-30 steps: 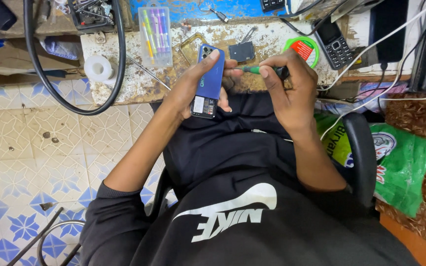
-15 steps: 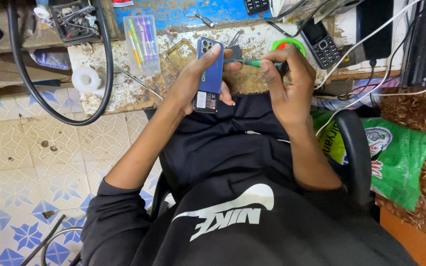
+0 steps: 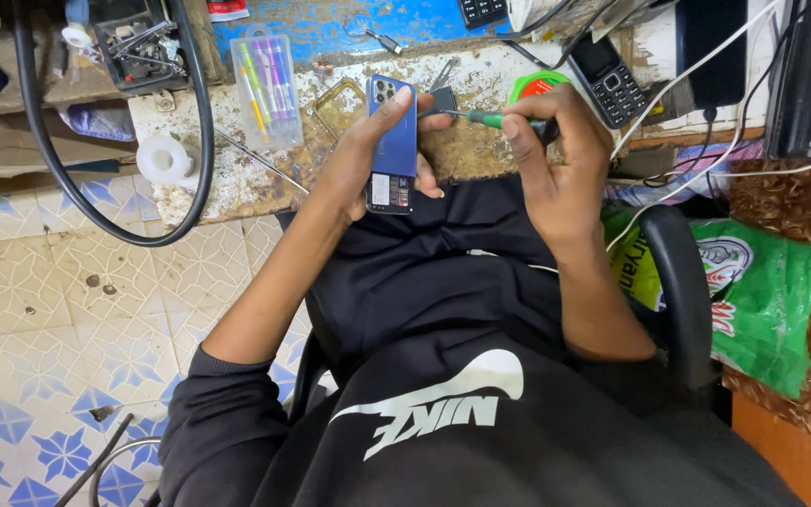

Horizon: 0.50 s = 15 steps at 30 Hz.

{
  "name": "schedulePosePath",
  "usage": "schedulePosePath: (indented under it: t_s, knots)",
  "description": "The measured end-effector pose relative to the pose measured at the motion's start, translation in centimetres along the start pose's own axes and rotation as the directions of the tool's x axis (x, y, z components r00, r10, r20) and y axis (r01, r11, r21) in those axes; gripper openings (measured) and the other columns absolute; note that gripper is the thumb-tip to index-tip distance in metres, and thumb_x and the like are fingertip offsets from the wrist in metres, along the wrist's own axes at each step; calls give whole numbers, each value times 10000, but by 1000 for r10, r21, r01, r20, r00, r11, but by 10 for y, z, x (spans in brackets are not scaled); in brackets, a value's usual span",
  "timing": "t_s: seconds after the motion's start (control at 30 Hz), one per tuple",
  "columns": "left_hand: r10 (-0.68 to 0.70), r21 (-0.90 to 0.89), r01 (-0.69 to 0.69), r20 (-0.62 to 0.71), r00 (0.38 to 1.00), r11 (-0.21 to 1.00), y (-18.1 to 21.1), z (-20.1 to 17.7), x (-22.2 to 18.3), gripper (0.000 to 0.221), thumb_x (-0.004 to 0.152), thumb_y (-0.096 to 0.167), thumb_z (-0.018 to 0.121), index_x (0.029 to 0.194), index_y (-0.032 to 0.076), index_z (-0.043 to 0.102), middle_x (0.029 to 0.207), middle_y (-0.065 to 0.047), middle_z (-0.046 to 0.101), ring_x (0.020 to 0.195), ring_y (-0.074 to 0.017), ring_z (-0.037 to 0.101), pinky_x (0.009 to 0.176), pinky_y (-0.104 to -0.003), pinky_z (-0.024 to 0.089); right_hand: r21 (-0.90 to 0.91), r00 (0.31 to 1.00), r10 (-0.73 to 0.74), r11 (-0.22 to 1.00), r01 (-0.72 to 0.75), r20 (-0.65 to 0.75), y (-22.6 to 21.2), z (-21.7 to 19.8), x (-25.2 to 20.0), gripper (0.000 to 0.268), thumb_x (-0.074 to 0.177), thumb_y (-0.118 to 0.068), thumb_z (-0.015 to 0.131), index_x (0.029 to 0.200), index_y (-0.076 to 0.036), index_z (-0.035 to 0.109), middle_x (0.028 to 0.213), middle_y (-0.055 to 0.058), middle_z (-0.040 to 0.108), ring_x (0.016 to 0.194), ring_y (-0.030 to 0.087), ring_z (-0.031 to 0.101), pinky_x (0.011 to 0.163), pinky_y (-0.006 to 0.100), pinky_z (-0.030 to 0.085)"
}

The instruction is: The person removes the back cover of a blue smartphone using a prying tool and a screwdriver. They carefully pry open the edges, unscrew internal components, and detach the back panel to expose the internal hardware.

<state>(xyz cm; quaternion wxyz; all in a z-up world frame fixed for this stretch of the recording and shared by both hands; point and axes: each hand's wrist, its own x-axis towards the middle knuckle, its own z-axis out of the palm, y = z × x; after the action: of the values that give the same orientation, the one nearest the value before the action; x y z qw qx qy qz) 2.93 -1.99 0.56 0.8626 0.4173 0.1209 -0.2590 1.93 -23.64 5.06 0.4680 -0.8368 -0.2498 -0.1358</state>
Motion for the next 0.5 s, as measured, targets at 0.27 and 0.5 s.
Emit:
schedulePosePath:
  t_s: [0.27,0.5]
  knots:
    - [225,591,-174,-13,974,788,-17,18,-12,444,946,467,562,1132,65,573,541,-112,666,467,-183,703,561,-185,441,-12,995,8,1000,-9,-97,11,-12,-5,248,1165,-198,546,1072,20,620,956,140,566,807,261,510,728,392,374]
    - [198,636,-149,-6,980,757,-22,13,-7,359,958,408,596,1113,87,563,513,-94,622,453,-158,664,511,-228,528,12,996,-5,1000,6,-91,11,-13,-4,234,1167,-185,537,1079,21,603,962,150,555,844,285,526,762,404,395]
